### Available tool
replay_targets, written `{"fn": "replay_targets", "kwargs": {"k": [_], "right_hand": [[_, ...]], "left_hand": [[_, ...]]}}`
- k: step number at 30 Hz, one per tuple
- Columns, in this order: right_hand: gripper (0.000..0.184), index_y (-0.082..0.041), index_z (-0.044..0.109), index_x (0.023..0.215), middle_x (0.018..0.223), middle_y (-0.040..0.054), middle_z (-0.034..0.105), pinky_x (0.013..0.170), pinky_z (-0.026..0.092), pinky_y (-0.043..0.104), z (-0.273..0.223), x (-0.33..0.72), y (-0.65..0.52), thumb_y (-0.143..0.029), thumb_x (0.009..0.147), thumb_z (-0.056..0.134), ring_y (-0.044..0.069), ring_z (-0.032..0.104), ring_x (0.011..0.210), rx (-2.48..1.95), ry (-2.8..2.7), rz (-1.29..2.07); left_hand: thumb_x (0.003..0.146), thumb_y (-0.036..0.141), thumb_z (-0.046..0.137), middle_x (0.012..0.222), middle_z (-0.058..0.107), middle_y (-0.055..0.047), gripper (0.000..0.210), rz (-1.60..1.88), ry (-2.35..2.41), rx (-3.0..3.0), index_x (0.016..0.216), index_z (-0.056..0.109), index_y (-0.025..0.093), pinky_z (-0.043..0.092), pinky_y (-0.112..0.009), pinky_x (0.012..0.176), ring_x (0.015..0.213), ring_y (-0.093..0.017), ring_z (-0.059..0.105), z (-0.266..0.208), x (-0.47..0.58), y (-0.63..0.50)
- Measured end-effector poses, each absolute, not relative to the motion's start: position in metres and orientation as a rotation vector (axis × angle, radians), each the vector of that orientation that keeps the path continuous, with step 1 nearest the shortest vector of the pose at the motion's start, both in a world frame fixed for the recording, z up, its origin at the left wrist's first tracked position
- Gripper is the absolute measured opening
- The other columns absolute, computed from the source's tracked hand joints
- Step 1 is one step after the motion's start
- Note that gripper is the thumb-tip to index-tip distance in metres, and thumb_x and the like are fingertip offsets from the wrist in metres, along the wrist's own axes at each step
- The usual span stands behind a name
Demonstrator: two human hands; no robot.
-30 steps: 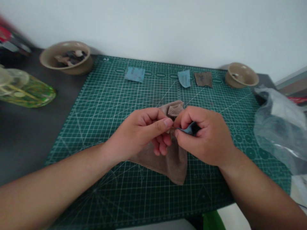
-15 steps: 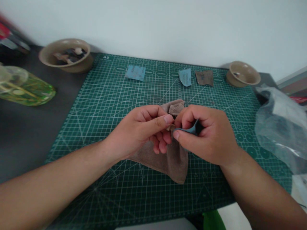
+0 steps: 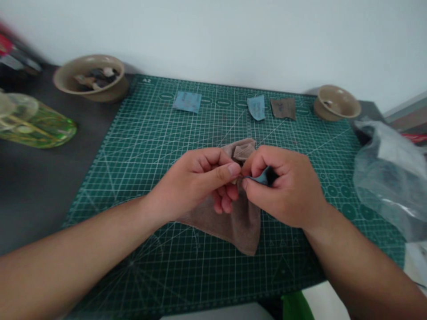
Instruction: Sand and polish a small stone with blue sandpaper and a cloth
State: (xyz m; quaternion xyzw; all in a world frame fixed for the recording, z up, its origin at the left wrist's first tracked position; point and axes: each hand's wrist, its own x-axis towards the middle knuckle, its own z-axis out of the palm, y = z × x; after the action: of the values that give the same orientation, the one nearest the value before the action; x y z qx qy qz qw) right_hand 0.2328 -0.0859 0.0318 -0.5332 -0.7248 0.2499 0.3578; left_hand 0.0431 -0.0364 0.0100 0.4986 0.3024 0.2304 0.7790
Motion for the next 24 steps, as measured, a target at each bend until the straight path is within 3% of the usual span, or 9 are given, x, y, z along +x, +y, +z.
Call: {"fn": "replay_targets", "kwargs": {"k": [11,24], "right_hand": [[0.02,-0.021,0.053,0.065,0.06,-0.0052,0.062,0.054,0.036,0.024,0.0337,0.2315,-0.085,-0.016,0.077,0.068,0.009,0.051,0.055,-1.347,-1.872,0.655],[0.02,-0.022,0.049,0.065,0.063,-0.0038,0.066,0.057,0.04,0.027,0.0342,0.2331,-0.0856,-0.013,0.073,0.066,0.012,0.056,0.058,-1.367,-1.83,0.696]], "left_hand": [[0.094,0.037,0.075,0.063,0.072,0.001,0.028,0.491,0.639,1.012,0.082,0.062,0.016,0.055,-0.016,0.046,0.048,-0.01,0.067,0.0093,0.043,-0.0364],[0.093,0.04,0.076,0.064,0.073,0.0,0.03,0.501,0.637,0.985,0.082,0.062,0.015,0.056,-0.016,0.046,0.048,-0.011,0.068,0.0101,0.0432,-0.0376]]}}
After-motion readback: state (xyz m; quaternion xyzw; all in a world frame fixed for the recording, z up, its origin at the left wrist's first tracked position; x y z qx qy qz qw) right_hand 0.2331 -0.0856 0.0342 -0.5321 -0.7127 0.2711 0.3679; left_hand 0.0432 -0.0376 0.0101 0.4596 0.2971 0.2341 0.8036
